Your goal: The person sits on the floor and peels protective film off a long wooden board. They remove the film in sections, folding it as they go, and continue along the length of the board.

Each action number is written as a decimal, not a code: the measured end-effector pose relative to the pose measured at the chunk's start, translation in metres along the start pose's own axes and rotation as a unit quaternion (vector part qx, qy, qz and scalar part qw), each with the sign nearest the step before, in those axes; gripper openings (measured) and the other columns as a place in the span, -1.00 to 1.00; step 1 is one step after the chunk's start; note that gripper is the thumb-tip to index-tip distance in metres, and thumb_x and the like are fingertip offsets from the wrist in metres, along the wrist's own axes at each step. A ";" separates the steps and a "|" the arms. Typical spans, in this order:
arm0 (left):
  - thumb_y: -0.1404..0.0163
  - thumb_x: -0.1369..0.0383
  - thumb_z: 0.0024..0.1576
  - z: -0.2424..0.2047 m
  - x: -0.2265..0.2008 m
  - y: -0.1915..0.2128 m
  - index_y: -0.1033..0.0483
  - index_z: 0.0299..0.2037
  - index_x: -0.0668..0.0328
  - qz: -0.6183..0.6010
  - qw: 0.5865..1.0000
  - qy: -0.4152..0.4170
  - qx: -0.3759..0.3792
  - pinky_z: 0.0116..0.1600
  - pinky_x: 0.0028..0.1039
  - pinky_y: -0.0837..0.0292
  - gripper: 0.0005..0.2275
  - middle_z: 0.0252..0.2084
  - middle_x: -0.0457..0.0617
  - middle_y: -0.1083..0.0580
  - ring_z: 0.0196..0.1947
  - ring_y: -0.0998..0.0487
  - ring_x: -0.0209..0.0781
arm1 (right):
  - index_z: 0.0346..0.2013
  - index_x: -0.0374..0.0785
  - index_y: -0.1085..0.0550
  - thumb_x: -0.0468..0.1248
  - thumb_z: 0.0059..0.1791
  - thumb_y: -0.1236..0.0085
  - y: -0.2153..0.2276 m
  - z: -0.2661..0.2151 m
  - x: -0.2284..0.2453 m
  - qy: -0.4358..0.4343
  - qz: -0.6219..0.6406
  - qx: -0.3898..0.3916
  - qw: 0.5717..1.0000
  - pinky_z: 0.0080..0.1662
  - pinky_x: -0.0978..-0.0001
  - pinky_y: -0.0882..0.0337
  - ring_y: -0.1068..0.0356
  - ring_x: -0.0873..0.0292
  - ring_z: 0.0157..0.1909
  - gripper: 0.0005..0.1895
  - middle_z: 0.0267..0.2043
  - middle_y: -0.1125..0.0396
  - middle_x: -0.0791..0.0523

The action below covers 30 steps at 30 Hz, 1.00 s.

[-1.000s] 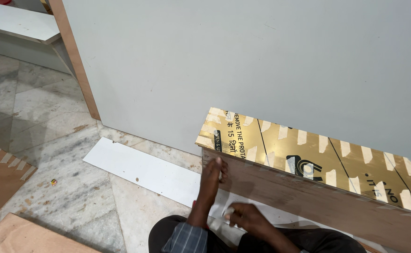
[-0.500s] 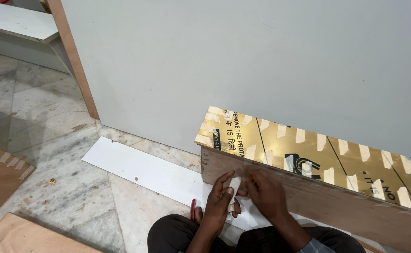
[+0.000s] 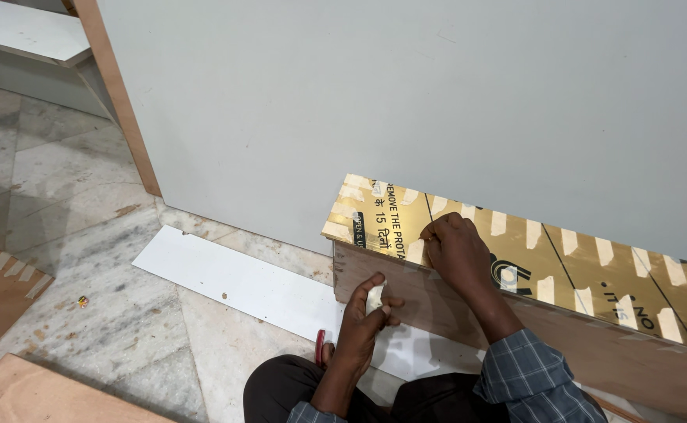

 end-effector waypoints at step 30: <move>0.13 0.24 0.34 0.040 -0.018 -0.035 -0.36 -0.03 0.22 0.040 0.997 -0.061 0.001 -0.38 -0.58 -0.49 -0.79 -0.17 -0.02 -0.59 -0.41 -0.58 -0.35 | -0.31 -0.21 -0.58 -0.23 -0.05 -0.18 0.013 0.002 0.011 0.078 -0.020 0.060 0.995 -0.16 0.13 -0.47 -0.42 0.05 -0.12 -0.87 -0.21 -0.41 0.13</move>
Point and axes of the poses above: each hand's wrist, its own z-axis towards the middle knuckle, its own y-axis out of the back of the hand, x = y × z, the point moved 5 cm from there along z, towards the middle knuckle
